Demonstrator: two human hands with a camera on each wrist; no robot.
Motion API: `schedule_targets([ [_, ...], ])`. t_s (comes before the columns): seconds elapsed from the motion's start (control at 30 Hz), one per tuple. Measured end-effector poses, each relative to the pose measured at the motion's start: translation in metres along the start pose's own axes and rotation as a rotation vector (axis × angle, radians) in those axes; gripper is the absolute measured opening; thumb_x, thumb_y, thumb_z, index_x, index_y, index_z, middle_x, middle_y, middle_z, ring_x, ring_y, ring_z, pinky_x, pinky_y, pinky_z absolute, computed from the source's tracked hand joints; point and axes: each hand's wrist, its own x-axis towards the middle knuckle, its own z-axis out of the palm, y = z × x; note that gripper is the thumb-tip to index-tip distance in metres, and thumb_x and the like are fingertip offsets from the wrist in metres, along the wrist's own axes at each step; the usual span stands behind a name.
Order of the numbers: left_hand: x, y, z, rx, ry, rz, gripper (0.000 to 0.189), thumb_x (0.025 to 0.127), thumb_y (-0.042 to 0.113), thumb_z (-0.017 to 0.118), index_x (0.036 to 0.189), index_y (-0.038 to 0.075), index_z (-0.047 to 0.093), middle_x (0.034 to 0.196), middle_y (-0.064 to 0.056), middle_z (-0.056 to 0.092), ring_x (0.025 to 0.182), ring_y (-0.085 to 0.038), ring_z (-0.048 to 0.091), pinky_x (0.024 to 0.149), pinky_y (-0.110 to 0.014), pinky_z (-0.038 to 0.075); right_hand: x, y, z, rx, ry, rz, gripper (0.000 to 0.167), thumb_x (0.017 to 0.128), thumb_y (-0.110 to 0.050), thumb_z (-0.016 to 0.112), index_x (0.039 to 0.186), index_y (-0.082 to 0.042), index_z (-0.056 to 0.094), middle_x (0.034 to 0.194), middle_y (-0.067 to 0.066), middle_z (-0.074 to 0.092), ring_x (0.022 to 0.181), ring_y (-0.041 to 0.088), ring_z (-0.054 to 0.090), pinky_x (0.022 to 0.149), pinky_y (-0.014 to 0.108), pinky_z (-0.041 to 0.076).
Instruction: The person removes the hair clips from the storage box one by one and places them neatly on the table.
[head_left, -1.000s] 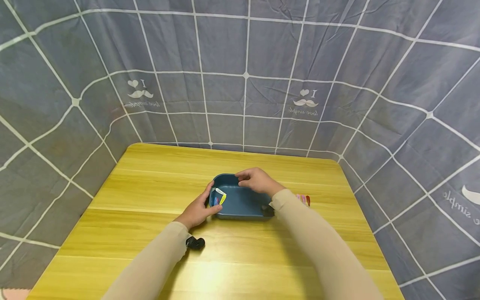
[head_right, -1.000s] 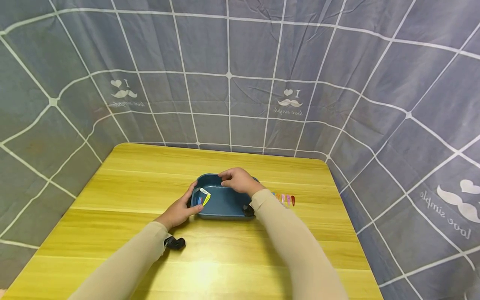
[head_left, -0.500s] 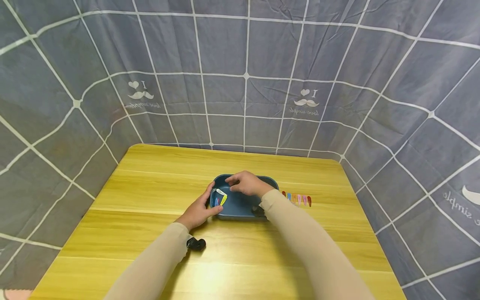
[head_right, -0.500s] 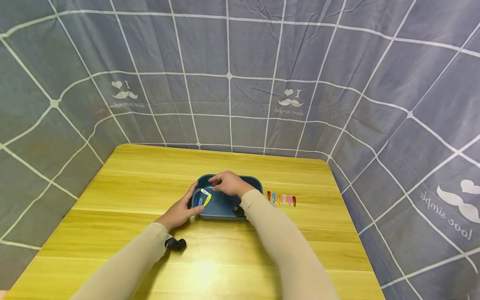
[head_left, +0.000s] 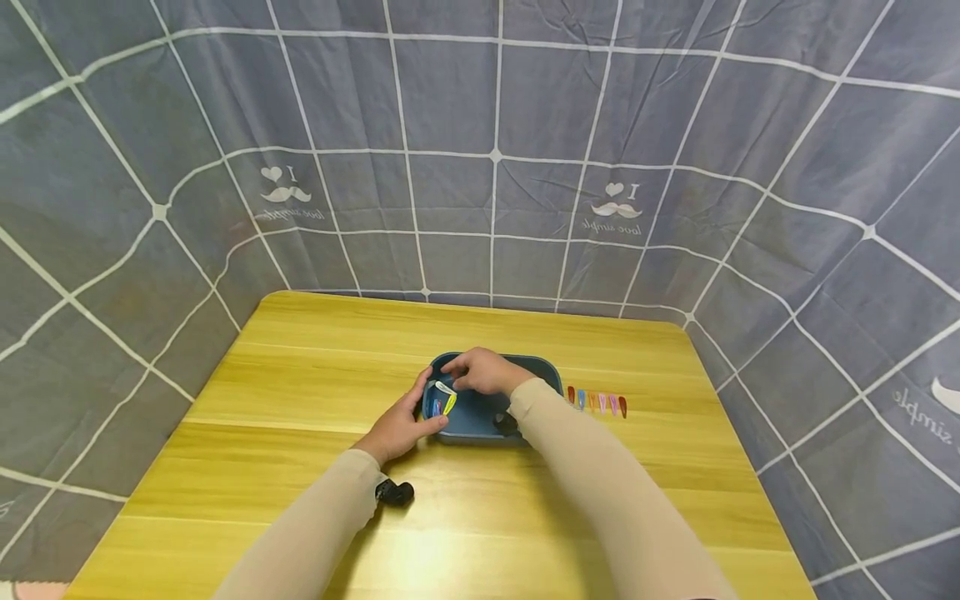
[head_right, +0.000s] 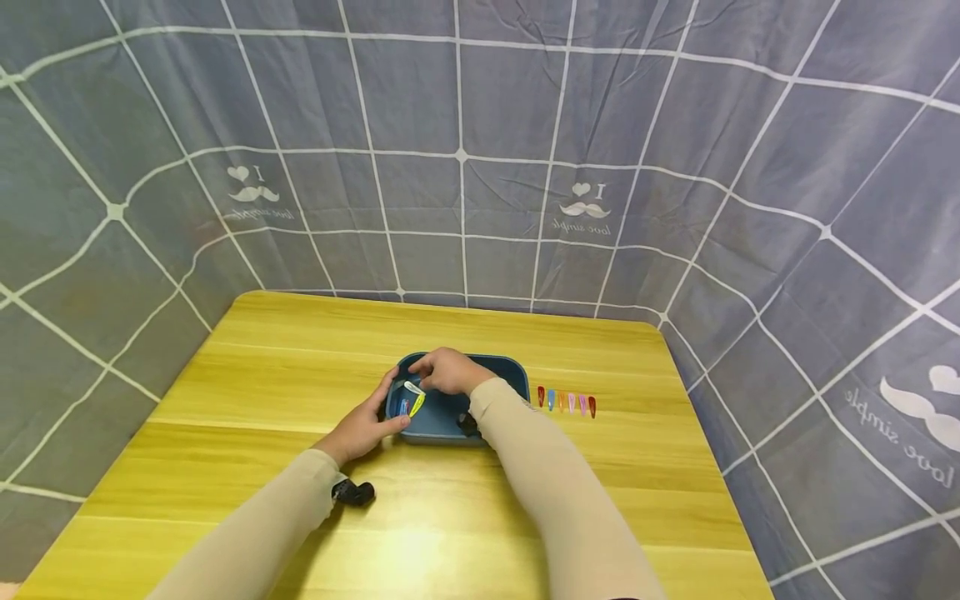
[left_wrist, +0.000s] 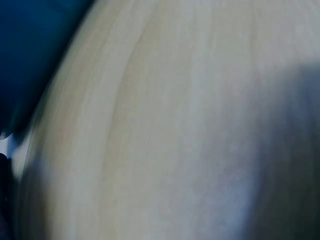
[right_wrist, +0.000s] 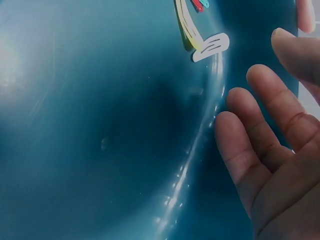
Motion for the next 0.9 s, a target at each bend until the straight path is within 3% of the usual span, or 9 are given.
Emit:
schedule_targets([
  [0.27, -0.001, 0.0, 0.003, -0.027, -0.001, 0.006, 0.095, 0.102, 0.041, 0.07, 0.17, 0.042, 0.003, 0.173, -0.019, 0.025, 0.153, -0.042, 0.04, 0.122, -0.062, 0.035, 0.008, 0.002, 0.009, -0.103, -0.029, -0.016, 0.04, 0.101, -0.013, 0.07, 0.142, -0.016, 0.069, 0.119, 0.005, 0.075, 0.097, 0.015, 0.065, 0.086, 0.031, 0.057],
  [0.57, -0.003, -0.002, 0.007, -0.032, 0.001, -0.002, 0.096, 0.102, 0.042, 0.071, 0.169, 0.044, 0.003, 0.174, -0.019, 0.023, 0.155, -0.043, 0.036, 0.123, -0.063, 0.033, 0.013, 0.007, 0.023, -0.1, -0.035, -0.027, 0.041, 0.098, -0.009, 0.074, 0.138, -0.013, 0.071, 0.091, -0.002, 0.068, 0.072, 0.009, 0.053, 0.067, 0.021, 0.045],
  [0.7, -0.003, -0.001, 0.006, -0.013, 0.012, -0.003, 0.095, 0.102, 0.043, 0.07, 0.169, 0.044, 0.003, 0.172, -0.02, 0.026, 0.154, -0.044, 0.038, 0.123, -0.063, 0.033, 0.016, 0.009, 0.027, -0.117, -0.022, -0.042, 0.041, 0.095, -0.009, 0.077, 0.136, -0.013, 0.073, 0.088, -0.004, 0.068, 0.072, 0.007, 0.054, 0.068, 0.021, 0.046],
  [0.9, -0.001, 0.001, 0.003, 0.008, 0.026, 0.001, 0.095, 0.102, 0.042, 0.07, 0.17, 0.042, 0.004, 0.17, -0.023, 0.03, 0.152, -0.046, 0.04, 0.121, -0.065, 0.035, 0.018, 0.01, 0.028, -0.151, -0.004, -0.055, 0.043, 0.091, -0.009, 0.081, 0.133, -0.015, 0.075, 0.102, 0.0, 0.076, 0.085, 0.009, 0.06, 0.083, 0.027, 0.055],
])
